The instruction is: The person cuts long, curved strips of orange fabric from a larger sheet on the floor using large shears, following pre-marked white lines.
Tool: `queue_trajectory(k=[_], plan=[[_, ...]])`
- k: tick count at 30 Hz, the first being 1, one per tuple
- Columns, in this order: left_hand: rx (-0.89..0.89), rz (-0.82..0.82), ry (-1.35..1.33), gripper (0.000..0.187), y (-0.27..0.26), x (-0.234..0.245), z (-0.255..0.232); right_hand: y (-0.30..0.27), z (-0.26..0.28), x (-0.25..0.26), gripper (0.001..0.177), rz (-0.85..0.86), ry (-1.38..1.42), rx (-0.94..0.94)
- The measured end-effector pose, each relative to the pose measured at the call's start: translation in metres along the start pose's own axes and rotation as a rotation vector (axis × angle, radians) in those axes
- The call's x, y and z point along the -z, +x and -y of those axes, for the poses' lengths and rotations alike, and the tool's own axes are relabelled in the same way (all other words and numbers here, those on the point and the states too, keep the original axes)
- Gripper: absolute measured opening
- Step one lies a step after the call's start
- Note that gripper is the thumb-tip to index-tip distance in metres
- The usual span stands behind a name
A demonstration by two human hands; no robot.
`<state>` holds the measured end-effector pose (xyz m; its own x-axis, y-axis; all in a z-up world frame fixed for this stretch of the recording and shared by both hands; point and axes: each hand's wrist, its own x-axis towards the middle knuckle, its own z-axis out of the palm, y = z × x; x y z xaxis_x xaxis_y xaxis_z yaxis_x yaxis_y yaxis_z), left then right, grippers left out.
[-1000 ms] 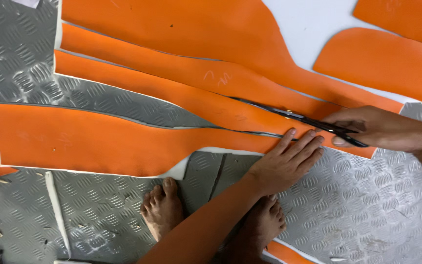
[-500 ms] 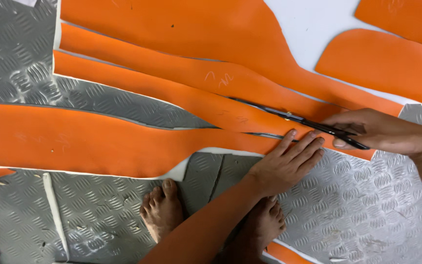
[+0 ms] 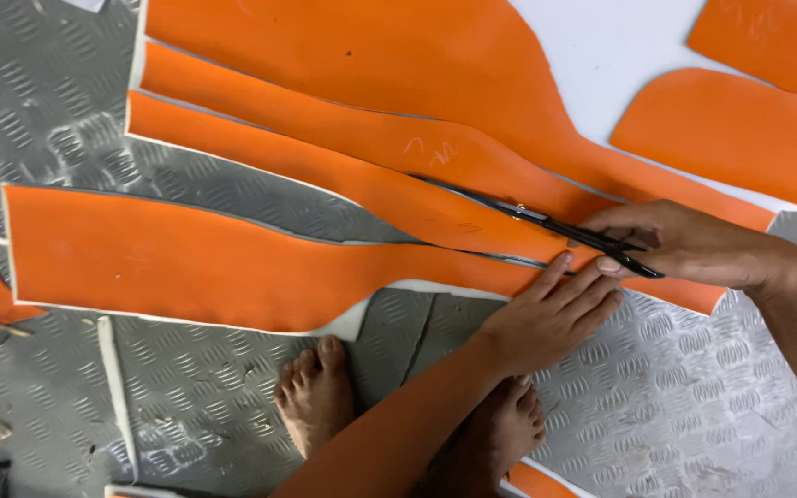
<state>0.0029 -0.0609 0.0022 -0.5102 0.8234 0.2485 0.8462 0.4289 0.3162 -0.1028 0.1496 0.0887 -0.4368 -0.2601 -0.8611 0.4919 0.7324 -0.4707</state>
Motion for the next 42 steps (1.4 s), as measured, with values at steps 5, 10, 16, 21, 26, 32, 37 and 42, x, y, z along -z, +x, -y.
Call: queue_trajectory(k=[5,10,16,21,26,32,37,42], plan=[[0.032,-0.057,-0.001,0.047,0.002,-0.002,-0.002,0.007,0.005,-0.001,0.057,0.013,0.059,-0.023],[0.092,0.099,-0.171,0.051,0.019,0.034,-0.01,0.016,-0.001,-0.003,0.048,0.001,0.019,0.034],[-0.163,0.669,-0.221,0.045,0.07,0.144,0.021,0.021,0.025,-0.01,0.035,0.037,0.144,0.005],[-0.174,0.775,-0.066,0.048,0.064,0.228,0.139,0.017,0.043,-0.012,0.039,-0.01,0.047,-0.026],[0.101,0.706,0.16,0.052,0.003,0.263,0.24,0.03,0.052,-0.016,0.039,0.019,0.057,0.07],[0.473,0.205,0.123,0.059,-0.109,0.168,0.213,0.041,0.061,-0.017,0.043,0.066,0.047,0.027],[0.676,0.106,0.094,0.059,-0.138,0.113,0.197,0.046,0.073,-0.018,0.043,0.084,0.019,-0.04],[0.693,0.137,0.102,0.059,-0.14,0.116,0.195,0.047,0.106,-0.026,0.04,0.056,0.019,-0.045]])
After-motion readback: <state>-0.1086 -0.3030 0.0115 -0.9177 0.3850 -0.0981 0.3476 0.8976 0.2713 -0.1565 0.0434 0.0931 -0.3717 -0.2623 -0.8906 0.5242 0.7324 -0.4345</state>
